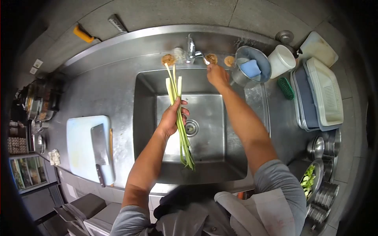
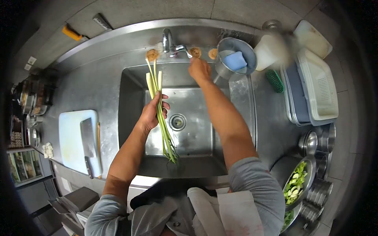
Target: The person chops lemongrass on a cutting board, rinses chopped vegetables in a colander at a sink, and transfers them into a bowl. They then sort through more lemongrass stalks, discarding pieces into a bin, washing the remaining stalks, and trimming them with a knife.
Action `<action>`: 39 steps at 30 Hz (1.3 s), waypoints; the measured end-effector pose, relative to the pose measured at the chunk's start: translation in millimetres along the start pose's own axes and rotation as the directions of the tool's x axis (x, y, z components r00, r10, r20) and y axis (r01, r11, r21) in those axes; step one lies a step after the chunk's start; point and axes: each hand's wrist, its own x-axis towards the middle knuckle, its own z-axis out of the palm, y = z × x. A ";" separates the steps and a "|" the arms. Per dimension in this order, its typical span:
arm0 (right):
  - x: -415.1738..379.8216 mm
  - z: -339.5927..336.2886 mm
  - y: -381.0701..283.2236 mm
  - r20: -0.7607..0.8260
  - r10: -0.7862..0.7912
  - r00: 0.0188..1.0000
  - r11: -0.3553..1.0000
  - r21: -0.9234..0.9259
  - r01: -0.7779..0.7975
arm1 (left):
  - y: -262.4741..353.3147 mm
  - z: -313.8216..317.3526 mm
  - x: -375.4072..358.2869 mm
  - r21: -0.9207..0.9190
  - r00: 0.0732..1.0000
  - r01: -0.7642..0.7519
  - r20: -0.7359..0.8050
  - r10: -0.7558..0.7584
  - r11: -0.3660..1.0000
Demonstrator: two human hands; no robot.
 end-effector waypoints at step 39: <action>-59.5 25.1 -83.7 0.116 -0.037 0.993 0.371 0.924 -0.094 | -2.2 41.1 45.6 -0.053 0.935 -0.331 0.119 0.335 0.942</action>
